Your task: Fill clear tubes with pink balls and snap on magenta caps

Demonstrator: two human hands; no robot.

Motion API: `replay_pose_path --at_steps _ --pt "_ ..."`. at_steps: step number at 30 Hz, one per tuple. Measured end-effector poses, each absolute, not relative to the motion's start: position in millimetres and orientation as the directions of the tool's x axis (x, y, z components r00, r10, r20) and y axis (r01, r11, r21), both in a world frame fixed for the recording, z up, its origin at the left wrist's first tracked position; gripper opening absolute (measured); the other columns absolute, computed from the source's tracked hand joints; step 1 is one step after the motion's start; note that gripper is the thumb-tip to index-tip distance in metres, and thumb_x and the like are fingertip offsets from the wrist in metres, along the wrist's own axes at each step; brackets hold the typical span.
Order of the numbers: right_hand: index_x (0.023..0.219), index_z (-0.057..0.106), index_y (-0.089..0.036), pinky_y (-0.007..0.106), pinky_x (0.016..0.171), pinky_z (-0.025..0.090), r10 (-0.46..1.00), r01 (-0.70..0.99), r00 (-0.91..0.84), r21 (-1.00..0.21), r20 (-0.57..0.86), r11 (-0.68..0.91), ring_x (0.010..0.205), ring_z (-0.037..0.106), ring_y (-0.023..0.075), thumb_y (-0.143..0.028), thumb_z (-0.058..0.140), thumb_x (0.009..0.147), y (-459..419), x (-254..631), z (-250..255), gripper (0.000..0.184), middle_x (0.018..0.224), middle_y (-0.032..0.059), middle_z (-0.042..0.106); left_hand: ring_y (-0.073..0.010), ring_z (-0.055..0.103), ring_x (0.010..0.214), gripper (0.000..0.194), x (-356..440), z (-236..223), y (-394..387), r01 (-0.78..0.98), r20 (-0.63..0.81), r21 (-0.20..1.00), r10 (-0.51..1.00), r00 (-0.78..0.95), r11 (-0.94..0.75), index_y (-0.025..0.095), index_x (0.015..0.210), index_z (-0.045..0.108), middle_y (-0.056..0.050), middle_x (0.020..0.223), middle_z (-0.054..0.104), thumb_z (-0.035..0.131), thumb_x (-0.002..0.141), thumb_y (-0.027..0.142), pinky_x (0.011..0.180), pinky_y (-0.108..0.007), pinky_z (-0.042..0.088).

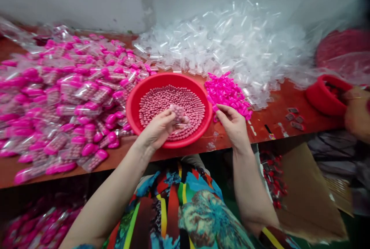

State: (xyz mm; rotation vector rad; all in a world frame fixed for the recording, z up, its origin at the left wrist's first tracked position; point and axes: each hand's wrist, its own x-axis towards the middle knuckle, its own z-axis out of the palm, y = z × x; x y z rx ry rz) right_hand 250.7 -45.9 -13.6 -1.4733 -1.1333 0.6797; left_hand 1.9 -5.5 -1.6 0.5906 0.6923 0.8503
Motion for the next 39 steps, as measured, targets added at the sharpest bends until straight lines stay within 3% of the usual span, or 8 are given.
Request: replay_pose_path --at_steps 3,7,13,21,26,30,35,39 --pt "0.112 0.074 -0.024 0.041 0.094 0.058 0.952 0.184 0.241 -0.972 0.188 0.146 0.095 0.071 0.0189 -0.039 0.072 0.088 -35 209 1 0.028 0.107 0.0048 0.077 -0.0203 0.073 0.092 0.026 3 -5 -7 -0.481 -0.255 0.715 0.829 0.497 0.508 0.015 0.108 0.073 -0.009 0.099 0.075 0.078 0.083 0.022 0.083 -0.031 0.057" --pt "0.111 0.075 -0.025 0.04 0.096 0.057 0.954 0.268 0.076 -0.927 0.29 0.26 0.104 0.07 0.0199 -0.034 0.069 0.092 -22 177 10 0.022 0.11 0.0044 0.076 -0.0158 0.07 0.089 0.03 2 -10 -9 -0.487 -0.221 0.748 0.861 0.457 0.451 0.017 0.111 0.074 -0.008 0.108 0.074 0.08 0.082 0.023 0.084 -0.028 0.054" --pt "0.105 0.077 -0.025 0.036 0.087 0.056 0.942 0.352 -0.018 -0.88 0.335 0.319 0.095 0.07 0.0191 -0.031 0.067 0.094 -12 173 7 0.015 0.101 0.0033 0.076 -0.0119 0.064 0.081 0.031 4 -11 -10 -0.495 -0.234 0.737 0.86 0.453 0.461 0.016 0.108 0.076 -0.005 0.097 0.07 0.083 0.08 0.027 0.079 -0.025 0.052" --pt "0.103 0.076 -0.026 0.036 0.087 0.056 0.935 0.431 -0.07 -0.835 0.348 0.343 0.093 0.069 0.0198 -0.03 0.062 0.097 -13 170 2 0.016 0.096 0.0034 0.074 -0.0094 0.057 0.07 0.022 5 -9 -9 -0.505 -0.256 0.739 0.879 0.402 0.446 0.014 0.099 0.075 -0.004 0.088 0.065 0.079 0.082 0.027 0.064 -0.021 0.045" --pt "0.107 0.074 -0.025 0.039 0.091 0.055 0.897 0.498 -0.198 -0.748 0.395 0.439 0.099 0.068 0.0215 -0.026 0.053 0.1 -14 169 0 0.021 0.1 0.0069 0.072 -0.0088 0.053 0.066 0.014 8 -9 -12 -0.47 -0.251 0.786 0.902 0.352 0.402 0.014 0.09 0.072 -0.002 0.079 0.061 0.076 0.083 0.025 0.061 -0.021 0.043" --pt "0.107 0.073 -0.024 0.039 0.091 0.055 0.885 0.465 -0.233 -0.753 0.404 0.466 0.099 0.067 0.0213 -0.022 0.053 0.098 -14 170 -1 0.023 0.102 0.0077 0.072 -0.0086 0.053 0.066 0.016 7 -11 -14 -0.487 -0.264 0.769 0.899 0.349 0.415 0.014 0.092 0.074 -0.001 0.079 0.062 0.077 0.081 0.025 0.062 -0.021 0.043" --pt "0.103 0.077 -0.024 0.037 0.091 0.055 0.95 0.308 -0.205 -0.906 0.235 0.29 0.097 0.068 0.0198 -0.036 0.059 0.097 -7 180 8 0.022 0.099 0.0046 0.073 -0.0091 0.055 0.067 0.024 2 -9 -12 -0.483 -0.258 0.747 0.868 0.424 0.458 0.014 0.092 0.076 -0.003 0.08 0.065 0.082 0.08 0.034 0.06 -0.021 0.042" --pt "0.109 0.075 -0.022 0.036 0.09 0.058 0.993 0.078 -0.114 -0.997 -0.019 -0.01 0.093 0.069 0.0185 -0.061 0.055 0.096 6 179 9 0.045 0.1 0.0051 0.075 -0.01 0.057 0.064 0.022 1 -5 -12 -0.356 -0.288 0.753 0.764 0.578 0.553 0.014 0.084 0.075 -0.004 0.076 0.067 0.083 0.078 0.033 0.058 -0.022 0.041"
